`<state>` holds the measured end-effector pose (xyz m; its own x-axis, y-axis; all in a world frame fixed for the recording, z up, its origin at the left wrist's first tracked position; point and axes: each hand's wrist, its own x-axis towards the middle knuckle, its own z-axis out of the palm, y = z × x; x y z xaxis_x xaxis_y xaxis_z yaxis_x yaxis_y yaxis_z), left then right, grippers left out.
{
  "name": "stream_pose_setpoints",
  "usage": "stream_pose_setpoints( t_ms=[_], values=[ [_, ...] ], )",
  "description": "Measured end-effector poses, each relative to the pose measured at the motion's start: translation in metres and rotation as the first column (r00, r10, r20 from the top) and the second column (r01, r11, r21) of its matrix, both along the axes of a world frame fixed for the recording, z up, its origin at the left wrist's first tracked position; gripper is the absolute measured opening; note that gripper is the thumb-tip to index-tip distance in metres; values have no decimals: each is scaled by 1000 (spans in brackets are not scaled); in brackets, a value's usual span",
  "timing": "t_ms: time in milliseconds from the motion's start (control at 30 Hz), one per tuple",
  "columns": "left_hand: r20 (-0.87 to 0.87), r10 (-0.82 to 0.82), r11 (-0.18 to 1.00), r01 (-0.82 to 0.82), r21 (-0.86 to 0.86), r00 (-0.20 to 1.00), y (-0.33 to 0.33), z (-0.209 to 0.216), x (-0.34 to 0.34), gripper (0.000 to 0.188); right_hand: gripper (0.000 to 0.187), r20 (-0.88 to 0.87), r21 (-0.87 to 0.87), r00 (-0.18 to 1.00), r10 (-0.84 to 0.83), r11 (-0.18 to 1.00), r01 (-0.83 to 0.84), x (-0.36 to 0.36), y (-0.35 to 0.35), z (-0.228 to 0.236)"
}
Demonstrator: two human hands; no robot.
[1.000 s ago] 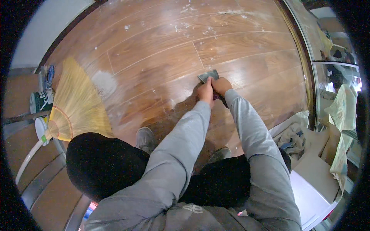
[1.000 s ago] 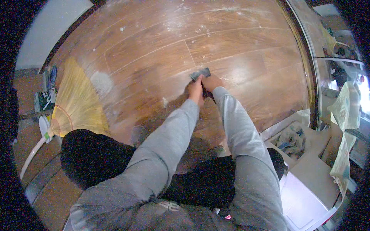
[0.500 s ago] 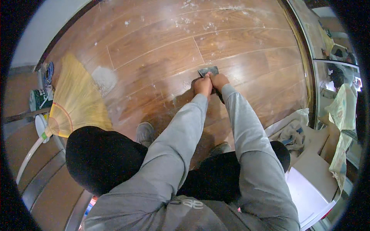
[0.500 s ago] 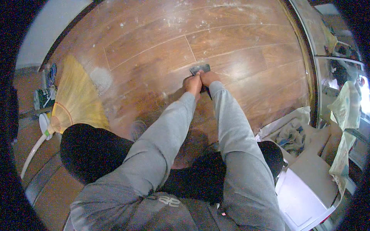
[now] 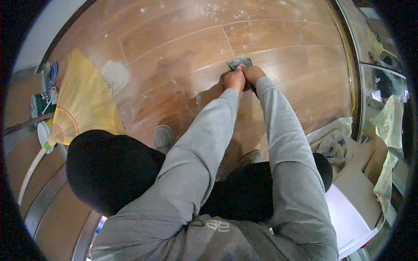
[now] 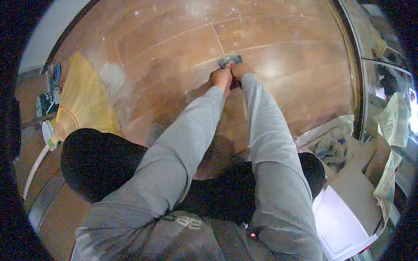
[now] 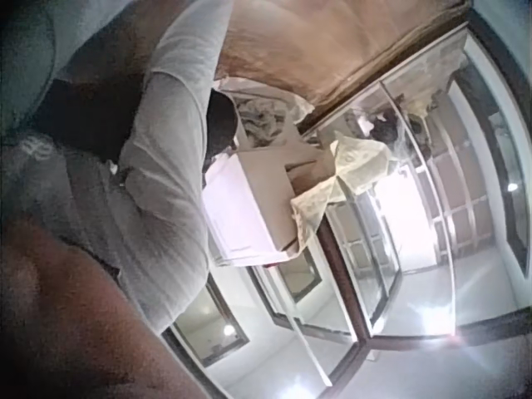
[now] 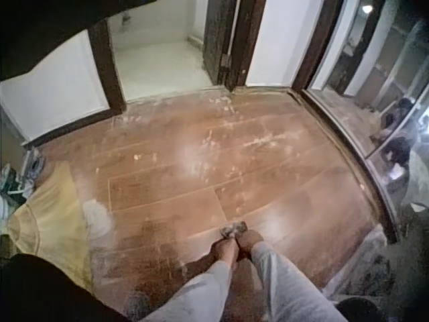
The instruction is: The person is sitting on a wooden floor and using a scraper to remove white residue from the surface. They work methodically across different sections, occasionally adjusting their position to reach new areas.
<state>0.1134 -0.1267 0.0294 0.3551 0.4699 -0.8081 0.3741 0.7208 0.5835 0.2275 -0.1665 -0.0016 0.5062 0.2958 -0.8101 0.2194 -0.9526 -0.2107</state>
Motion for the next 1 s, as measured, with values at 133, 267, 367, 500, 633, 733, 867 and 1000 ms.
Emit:
stream_pose_setpoints(
  t_ms=[133,267,367,500,633,733,867,1000],
  values=[
    [42,135,990,-137,36,990,-10,-53,15,45,67,172,-35,947,272,962,-271,2,10,13],
    [67,10,979,-24,204,998,-3,-92,13,42,70,192,64,946,262,958,-278,-5,15,16],
    [28,70,992,-73,103,997,-8,-79,16,40,68,102,40,964,247,967,-252,-9,16,37],
    [20,88,996,-88,9,996,1,-71,27,38,78,297,134,954,38,988,-81,4,6,-1],
    [-132,-59,942,99,322,989,-19,-52,8,42,79,358,115,931,77,985,-126,-5,-17,-18],
    [-84,57,967,-34,254,995,-22,-62,6,47,83,320,146,942,98,978,-151,-13,-15,-5],
    [-66,92,959,-71,273,994,-26,-70,16,46,78,242,143,969,50,986,-86,-7,-9,21],
    [27,160,951,-161,265,987,-9,-69,22,45,77,360,201,932,-44,979,-31,-16,7,28]
  ],
)
